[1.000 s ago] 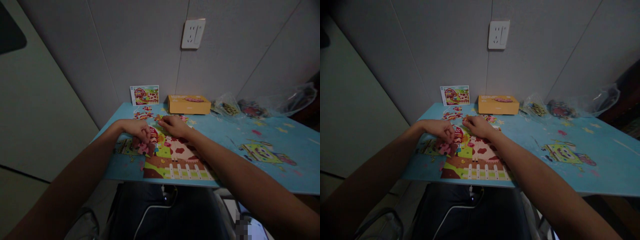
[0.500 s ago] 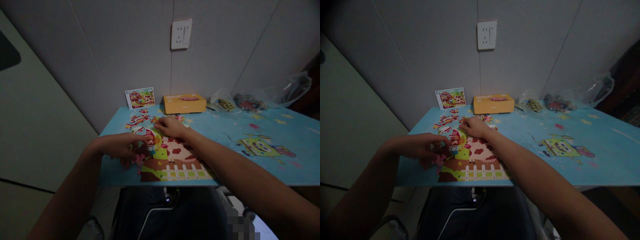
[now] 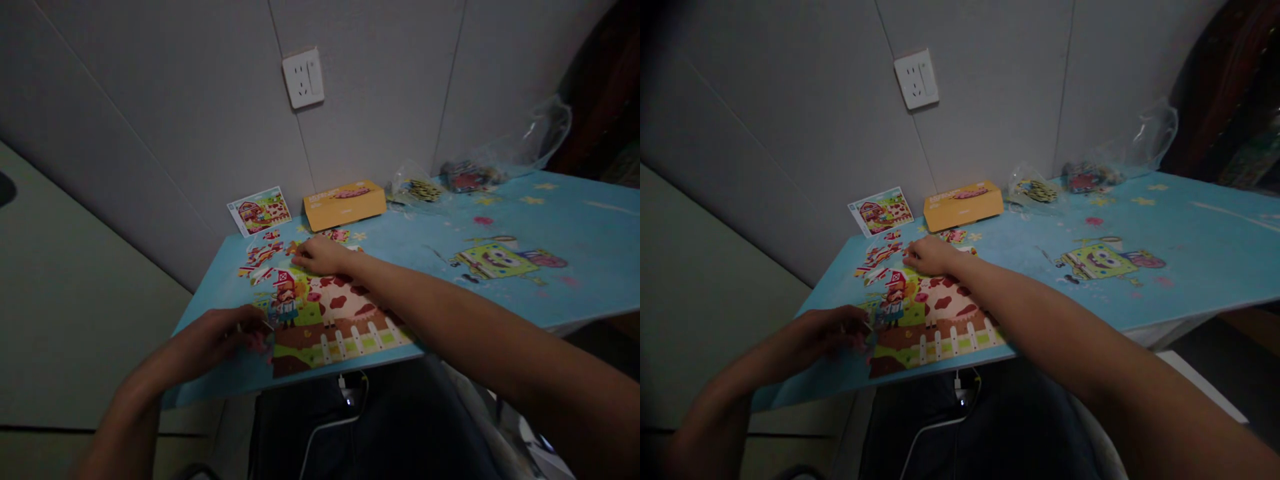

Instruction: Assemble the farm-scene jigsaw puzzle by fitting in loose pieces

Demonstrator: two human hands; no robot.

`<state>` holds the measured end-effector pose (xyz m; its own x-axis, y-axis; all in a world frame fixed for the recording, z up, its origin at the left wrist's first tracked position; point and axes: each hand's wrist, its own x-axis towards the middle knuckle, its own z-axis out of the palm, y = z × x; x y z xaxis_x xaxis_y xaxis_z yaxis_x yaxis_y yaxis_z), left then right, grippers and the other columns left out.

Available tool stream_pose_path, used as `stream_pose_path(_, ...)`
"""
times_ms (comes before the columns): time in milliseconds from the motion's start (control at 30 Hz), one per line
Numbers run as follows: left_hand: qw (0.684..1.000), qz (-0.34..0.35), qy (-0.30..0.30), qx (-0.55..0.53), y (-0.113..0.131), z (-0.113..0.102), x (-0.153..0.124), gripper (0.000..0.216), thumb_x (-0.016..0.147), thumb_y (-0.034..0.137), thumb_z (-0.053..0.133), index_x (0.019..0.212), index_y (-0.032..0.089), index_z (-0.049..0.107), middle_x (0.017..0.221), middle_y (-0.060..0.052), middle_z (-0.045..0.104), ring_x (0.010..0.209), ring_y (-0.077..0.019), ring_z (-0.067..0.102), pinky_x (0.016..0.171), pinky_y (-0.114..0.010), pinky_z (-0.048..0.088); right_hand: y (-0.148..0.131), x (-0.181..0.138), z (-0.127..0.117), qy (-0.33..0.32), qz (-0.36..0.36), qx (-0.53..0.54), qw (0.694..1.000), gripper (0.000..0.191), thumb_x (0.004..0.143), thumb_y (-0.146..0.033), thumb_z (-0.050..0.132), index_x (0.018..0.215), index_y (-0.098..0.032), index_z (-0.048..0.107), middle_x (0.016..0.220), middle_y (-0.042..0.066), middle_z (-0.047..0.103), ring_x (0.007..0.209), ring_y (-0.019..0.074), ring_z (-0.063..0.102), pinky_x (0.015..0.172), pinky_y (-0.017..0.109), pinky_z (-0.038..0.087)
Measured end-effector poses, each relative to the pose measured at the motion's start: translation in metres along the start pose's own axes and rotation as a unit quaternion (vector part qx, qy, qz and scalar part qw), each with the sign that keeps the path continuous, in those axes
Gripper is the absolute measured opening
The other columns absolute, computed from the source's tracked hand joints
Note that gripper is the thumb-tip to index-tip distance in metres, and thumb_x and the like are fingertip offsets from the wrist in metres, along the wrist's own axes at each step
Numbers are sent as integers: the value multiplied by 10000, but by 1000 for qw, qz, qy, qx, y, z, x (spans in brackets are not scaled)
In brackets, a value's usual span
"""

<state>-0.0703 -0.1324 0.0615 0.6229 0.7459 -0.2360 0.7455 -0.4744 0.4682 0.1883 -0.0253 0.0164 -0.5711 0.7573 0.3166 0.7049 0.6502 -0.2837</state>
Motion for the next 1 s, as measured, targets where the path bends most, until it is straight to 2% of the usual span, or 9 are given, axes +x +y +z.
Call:
stream_pose_path(100,990,69,89,88,-17,9,-13,226,877,228,420,952,221,633,980,-36,678,871,-145,635,747,-231,512,0,0,1,2,-8,-4,1000,354,902,-376,455,827,-126,695,741,83,664,609,133,480,589,267,249)
stream_pose_path(200,964,132,169,158,-33,21,-26,278,876,200,397,899,229,672,1066,-51,667,893,-144,647,770,-219,521,-1,1,2,1,-5,-8,1000,355,905,-375,455,828,-120,690,728,77,654,595,126,466,582,268,246)
stream_pose_path(400,949,110,248,163,-62,48,-50,277,898,230,417,952,250,688,1126,-67,642,955,-171,640,789,-239,534,-3,1,2,-9,7,-5,1000,347,895,-359,471,784,-118,693,671,55,618,555,111,416,582,270,237)
stream_pose_path(567,900,119,364,209,-58,41,-56,213,866,198,491,930,249,688,986,-53,609,874,-141,630,768,-226,523,-3,2,4,-15,11,-10,1000,365,893,-370,462,772,-122,702,668,57,623,560,114,425,584,271,234)
stream_pose_path(633,898,107,368,215,-49,38,-50,214,870,206,474,902,230,684,980,-54,608,841,-140,627,747,-238,527,-2,3,4,-19,11,-10,1000,367,892,-371,459,772,-122,700,676,59,633,561,114,439,578,266,237)
stream_pose_path(767,937,67,290,183,-28,42,-28,255,907,285,412,983,206,642,898,-41,636,758,-150,620,648,-253,536,-3,2,4,-17,10,-4,1000,358,891,-368,459,765,-129,694,677,59,644,564,116,461,569,258,247)
stream_pose_path(867,945,117,239,189,-18,48,-16,227,904,260,429,921,223,651,986,-45,646,894,-160,613,791,-280,524,-3,1,3,-15,15,-6,1000,344,887,-355,465,772,-129,697,681,62,650,570,119,472,571,256,256)
stream_pose_path(933,941,119,247,197,-17,49,-16,227,911,249,424,981,213,636,1062,-71,624,973,-168,592,869,-304,502,-3,1,3,-15,14,-7,1000,331,883,-344,470,784,-129,702,690,66,656,576,121,479,574,256,261)
stream_pose_path(1000,936,68,277,208,-20,49,-21,248,904,323,467,1070,193,596,1087,-99,599,987,-191,583,869,-334,508,-3,2,3,-12,6,-8,1000,317,876,-330,476,790,-131,706,704,69,663,582,123,482,577,257,262)
